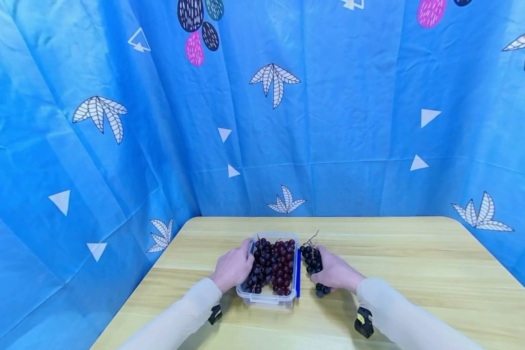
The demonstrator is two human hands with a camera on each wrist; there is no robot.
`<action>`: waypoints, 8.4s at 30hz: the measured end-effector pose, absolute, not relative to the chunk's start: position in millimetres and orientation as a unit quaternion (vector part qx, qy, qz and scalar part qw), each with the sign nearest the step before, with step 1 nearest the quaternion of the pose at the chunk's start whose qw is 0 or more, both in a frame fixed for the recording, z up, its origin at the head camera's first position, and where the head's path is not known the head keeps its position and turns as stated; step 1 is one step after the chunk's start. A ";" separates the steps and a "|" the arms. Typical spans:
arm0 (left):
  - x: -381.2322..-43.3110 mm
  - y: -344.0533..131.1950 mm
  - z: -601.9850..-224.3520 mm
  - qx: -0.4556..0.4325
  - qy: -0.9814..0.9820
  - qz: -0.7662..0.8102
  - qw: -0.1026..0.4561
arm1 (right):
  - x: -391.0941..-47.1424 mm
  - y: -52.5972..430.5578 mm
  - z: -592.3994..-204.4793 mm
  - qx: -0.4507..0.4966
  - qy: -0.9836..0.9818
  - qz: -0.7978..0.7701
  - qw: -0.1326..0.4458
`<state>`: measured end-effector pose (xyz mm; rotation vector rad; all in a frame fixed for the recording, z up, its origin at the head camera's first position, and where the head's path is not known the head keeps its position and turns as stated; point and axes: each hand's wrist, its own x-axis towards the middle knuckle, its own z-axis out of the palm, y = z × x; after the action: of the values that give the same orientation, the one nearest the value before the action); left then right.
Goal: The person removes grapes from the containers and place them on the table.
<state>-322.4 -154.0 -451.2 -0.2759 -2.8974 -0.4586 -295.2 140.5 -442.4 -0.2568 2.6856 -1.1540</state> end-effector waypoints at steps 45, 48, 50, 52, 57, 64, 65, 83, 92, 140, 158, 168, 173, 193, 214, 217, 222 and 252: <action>-320.8 -152.7 -451.6 -0.094 -0.978 -0.157 0.103 | -328.3 127.8 -442.9 -0.097 0.963 -0.252 0.018; -320.4 -152.5 -450.8 -0.094 -0.977 -0.160 0.102 | -330.0 128.5 -444.0 -0.097 0.962 -0.254 0.011; -319.8 -152.6 -450.4 -0.093 -0.977 -0.162 0.099 | -330.8 129.2 -444.7 -0.095 0.962 -0.257 0.008; -319.7 -152.9 -450.4 -0.092 -0.978 -0.162 0.098 | -331.8 129.7 -445.5 -0.093 0.962 -0.257 0.003; -320.5 -153.4 -451.4 -0.092 -0.978 -0.160 0.097 | -333.0 129.0 -449.0 -0.082 0.964 -0.253 -0.008; -319.9 -153.8 -451.0 -0.091 -0.978 -0.160 0.094 | -333.8 126.4 -453.8 -0.075 0.968 -0.240 -0.018; -320.1 -153.8 -451.1 -0.091 -0.979 -0.159 0.093 | -333.4 126.7 -453.7 -0.075 0.967 -0.241 -0.017; -320.8 -154.8 -448.3 -0.093 -0.978 -0.168 0.080 | -322.4 134.0 -445.3 -0.098 0.965 -0.242 -0.011; -320.5 -153.8 -447.2 -0.090 -0.978 -0.170 0.079 | -321.4 132.4 -444.1 -0.072 0.973 -0.220 -0.014; -322.5 -154.4 -450.1 -0.086 -0.979 -0.164 0.086 | -304.9 134.5 -442.6 -0.074 0.952 -0.290 0.064; -323.6 -153.0 -449.1 -0.096 -0.979 -0.150 0.103 | -299.9 132.3 -409.1 -0.144 0.981 -0.126 -0.041; -321.8 -153.7 -449.9 -0.091 -0.978 -0.157 0.100 | -302.9 115.6 -384.9 -0.163 0.981 -0.106 -0.023; -321.3 -154.1 -448.4 -0.089 -0.979 -0.159 0.097 | -304.6 104.6 -372.7 -0.178 0.979 -0.103 -0.011; -323.3 -151.9 -448.9 -0.076 -0.981 -0.158 0.085 | -336.5 62.7 -346.1 -0.225 0.966 -0.091 0.091; -323.7 -152.1 -449.4 -0.070 -0.982 -0.158 0.074 | -358.8 42.5 -360.6 -0.230 0.959 -0.092 0.141; -323.6 -152.0 -449.4 -0.071 -0.982 -0.156 0.075 | -361.2 40.6 -363.2 -0.226 0.959 -0.090 0.147; -323.4 -151.8 -449.9 -0.073 -0.982 -0.152 0.081 | -362.1 39.2 -366.4 -0.227 0.958 -0.086 0.155; -319.8 -152.1 -447.9 -0.074 -0.981 -0.156 0.093 | -360.8 42.2 -377.1 -0.233 0.957 -0.108 0.132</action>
<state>-319.8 -152.1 -447.9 -0.2200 -2.9100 -0.4617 -360.8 42.2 -377.1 -0.6761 2.7788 -0.3128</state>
